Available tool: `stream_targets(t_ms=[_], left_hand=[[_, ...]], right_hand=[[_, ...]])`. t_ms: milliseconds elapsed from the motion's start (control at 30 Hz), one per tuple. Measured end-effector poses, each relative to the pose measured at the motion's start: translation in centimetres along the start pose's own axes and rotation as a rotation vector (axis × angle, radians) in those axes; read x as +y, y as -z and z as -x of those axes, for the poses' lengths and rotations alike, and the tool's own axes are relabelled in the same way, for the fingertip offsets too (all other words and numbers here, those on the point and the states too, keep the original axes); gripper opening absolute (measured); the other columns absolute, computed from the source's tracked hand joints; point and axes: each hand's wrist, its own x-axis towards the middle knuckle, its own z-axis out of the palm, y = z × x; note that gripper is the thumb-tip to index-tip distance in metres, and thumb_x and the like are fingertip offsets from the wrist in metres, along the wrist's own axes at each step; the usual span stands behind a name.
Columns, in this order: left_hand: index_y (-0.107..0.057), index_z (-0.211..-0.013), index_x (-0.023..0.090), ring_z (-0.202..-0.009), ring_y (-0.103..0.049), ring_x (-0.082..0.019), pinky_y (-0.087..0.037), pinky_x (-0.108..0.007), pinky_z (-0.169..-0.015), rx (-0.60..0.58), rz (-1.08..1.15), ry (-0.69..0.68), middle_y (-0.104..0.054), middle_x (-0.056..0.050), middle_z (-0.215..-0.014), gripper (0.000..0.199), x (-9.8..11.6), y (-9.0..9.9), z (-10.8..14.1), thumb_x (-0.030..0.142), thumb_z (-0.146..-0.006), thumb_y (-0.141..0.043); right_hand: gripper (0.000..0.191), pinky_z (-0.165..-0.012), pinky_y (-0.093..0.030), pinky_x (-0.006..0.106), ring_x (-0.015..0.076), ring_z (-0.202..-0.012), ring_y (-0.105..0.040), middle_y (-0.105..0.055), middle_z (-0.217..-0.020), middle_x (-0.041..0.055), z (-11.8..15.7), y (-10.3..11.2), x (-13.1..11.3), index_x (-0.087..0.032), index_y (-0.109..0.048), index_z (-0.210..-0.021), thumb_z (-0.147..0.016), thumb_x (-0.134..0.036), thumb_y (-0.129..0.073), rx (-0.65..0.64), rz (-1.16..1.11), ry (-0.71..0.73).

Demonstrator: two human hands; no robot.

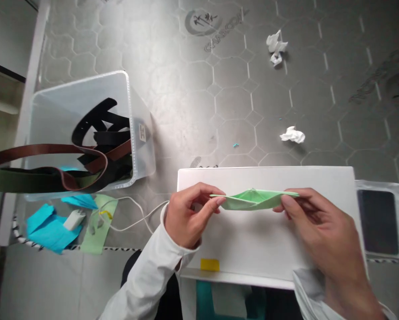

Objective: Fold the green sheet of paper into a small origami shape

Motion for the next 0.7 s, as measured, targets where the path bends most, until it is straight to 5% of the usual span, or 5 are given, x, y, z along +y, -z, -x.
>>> stream_targets(t_ms=[400,567,700], left_hand=[[-0.071,-0.090,0.017,-0.055,-0.067,-0.011,-0.054,-0.018,-0.050,0.053,-0.151,-0.219,-0.072,-0.004,-0.076,0.012,-1.8,0.6,0.5,0.026,-0.085,-0.065],[-0.069,-0.085,0.015,-0.052,-0.066,-0.010,-0.051,-0.016,-0.048,0.117,-0.145,-0.312,-0.071,-0.003,-0.072,0.016,-2.1,0.2,1.3,0.030,-0.085,-0.064],[-0.068,-0.082,0.016,-0.049,-0.066,-0.010,-0.048,-0.016,-0.043,0.147,-0.232,-0.393,-0.072,-0.003,-0.073,0.019,-0.9,-0.6,4.9,0.034,-0.085,-0.063]], right_hand=[[0.019,-0.064,-0.052,0.026,0.0175,-0.066,-0.066,-0.069,-0.073,-0.0005,-0.2,-1.5,0.4,-0.027,-0.066,-0.090,-0.083,-0.045,-0.065,0.115,0.003,0.101],[0.025,-0.066,-0.048,0.025,0.0156,-0.068,-0.063,-0.068,-0.073,0.0002,0.3,-1.1,0.3,-0.023,-0.066,-0.090,-0.090,-0.046,-0.056,-0.013,-0.131,0.223],[0.034,-0.067,-0.048,0.027,0.0173,-0.068,-0.062,-0.069,-0.072,0.0036,3.0,0.4,0.9,-0.020,-0.066,-0.083,-0.091,-0.049,-0.051,-0.072,-0.165,0.256]])
